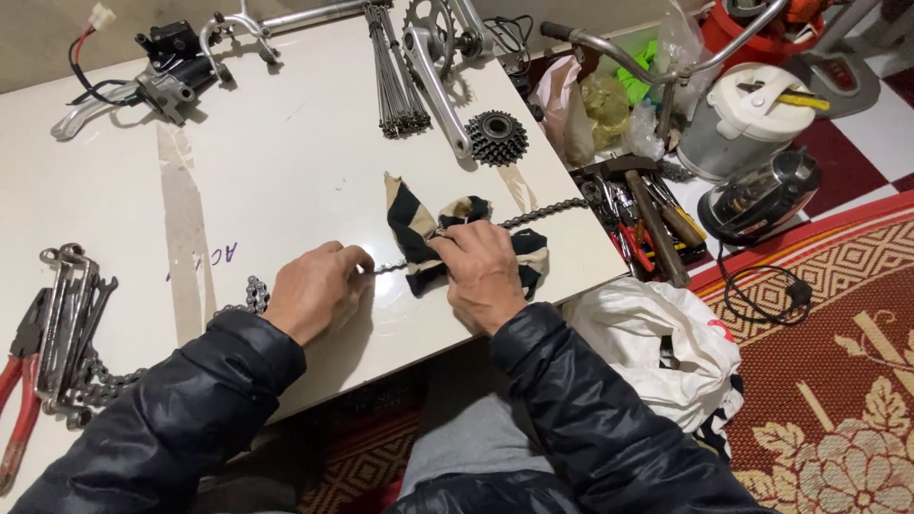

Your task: Cleaning a bicycle chain by wiping it link by link with a cloth on a workbench.

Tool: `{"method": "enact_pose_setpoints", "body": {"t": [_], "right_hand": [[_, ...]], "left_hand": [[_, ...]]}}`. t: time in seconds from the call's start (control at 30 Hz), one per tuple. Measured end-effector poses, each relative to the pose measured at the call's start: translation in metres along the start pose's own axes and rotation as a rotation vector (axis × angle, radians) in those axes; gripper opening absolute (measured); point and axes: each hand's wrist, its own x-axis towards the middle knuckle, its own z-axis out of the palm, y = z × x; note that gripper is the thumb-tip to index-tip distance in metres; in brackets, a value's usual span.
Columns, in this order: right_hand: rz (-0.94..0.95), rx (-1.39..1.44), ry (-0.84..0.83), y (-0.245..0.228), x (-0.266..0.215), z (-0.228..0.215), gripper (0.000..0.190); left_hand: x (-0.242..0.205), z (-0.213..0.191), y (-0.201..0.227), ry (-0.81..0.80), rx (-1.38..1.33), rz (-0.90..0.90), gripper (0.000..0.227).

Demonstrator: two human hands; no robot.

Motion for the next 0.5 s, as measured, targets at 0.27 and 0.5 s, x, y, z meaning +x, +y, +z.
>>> {"method": "enact_pose_setpoints", "body": {"t": [0.27, 0.5], "right_hand": [[0.064, 0.069, -0.080, 0.005, 0.006, -0.010, 0.036], [0.012, -0.017, -0.121, 0.014, 0.002, -0.011, 0.041]], "left_hand": [[0.000, 0.000, -0.015, -0.101, -0.133, -0.097, 0.023], [-0.008, -0.037, 0.004, -0.243, -0.336, -0.206, 0.028]]}}
